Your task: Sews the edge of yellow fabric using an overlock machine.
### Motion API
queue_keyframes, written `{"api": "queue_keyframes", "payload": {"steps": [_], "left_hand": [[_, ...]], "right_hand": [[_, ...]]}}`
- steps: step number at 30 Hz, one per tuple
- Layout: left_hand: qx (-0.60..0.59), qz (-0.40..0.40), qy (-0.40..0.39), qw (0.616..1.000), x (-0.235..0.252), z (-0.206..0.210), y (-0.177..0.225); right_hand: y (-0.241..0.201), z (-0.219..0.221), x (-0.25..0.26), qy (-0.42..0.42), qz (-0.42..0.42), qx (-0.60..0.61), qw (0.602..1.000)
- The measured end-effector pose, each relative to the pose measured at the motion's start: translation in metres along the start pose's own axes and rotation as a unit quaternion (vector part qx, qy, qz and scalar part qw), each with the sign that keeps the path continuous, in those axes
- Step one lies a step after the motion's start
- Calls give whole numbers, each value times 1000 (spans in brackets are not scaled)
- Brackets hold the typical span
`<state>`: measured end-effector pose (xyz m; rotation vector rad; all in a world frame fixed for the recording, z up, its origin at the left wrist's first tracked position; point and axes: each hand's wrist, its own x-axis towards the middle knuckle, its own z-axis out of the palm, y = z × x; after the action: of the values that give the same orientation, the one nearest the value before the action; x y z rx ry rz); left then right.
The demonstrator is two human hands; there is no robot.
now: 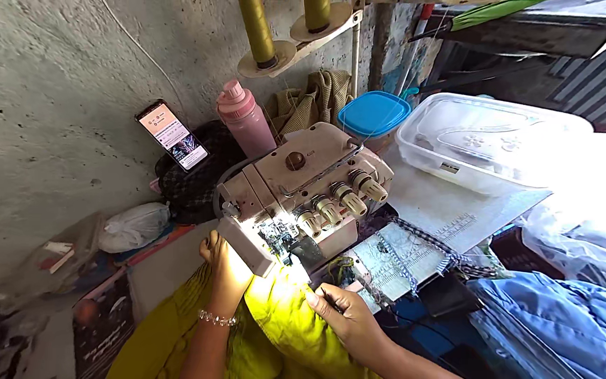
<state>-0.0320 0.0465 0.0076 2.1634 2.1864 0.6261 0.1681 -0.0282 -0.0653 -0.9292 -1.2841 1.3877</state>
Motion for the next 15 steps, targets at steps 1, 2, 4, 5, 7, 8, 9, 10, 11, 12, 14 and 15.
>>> {"api": "queue_keyframes", "payload": {"steps": [1, 2, 4, 5, 7, 8, 9, 10, 11, 12, 14, 15], "left_hand": [[0, 8, 5, 1000, 2, 3, -3], [-3, 19, 12, 1000, 4, 7, -7], [-1, 36, 24, 999, 8, 13, -12], [1, 38, 24, 999, 10, 15, -13], [6, 35, 21, 999, 13, 16, -14], [3, 32, 18, 999, 12, 17, -15], [-3, 29, 16, 999, 11, 17, -15], [-9, 28, 17, 999, 11, 18, -17], [-11, 26, 18, 999, 11, 20, -20], [-13, 26, 19, 999, 13, 23, -22], [-20, 27, 29, 999, 14, 25, -24], [-27, 27, 34, 999, 14, 25, -24]], "right_hand": [[0, 0, 2, 6, -4, -4, 1000], [1, 1, 4, 14, -13, -12, 1000], [3, 1, 6, 24, -26, -24, 999], [3, 1, 6, 25, -26, -25, 999], [5, 1, 6, 27, -30, -24, 999], [5, 1, 6, 28, -31, -24, 999], [6, 1, 6, 29, -33, -25, 999], [6, 1, 6, 30, -35, -26, 999], [7, 1, 5, 29, -37, -27, 999], [7, 1, 5, 28, -38, -26, 999], [8, 0, 5, 26, -40, -24, 999], [8, 0, 5, 25, -40, -24, 999]]}}
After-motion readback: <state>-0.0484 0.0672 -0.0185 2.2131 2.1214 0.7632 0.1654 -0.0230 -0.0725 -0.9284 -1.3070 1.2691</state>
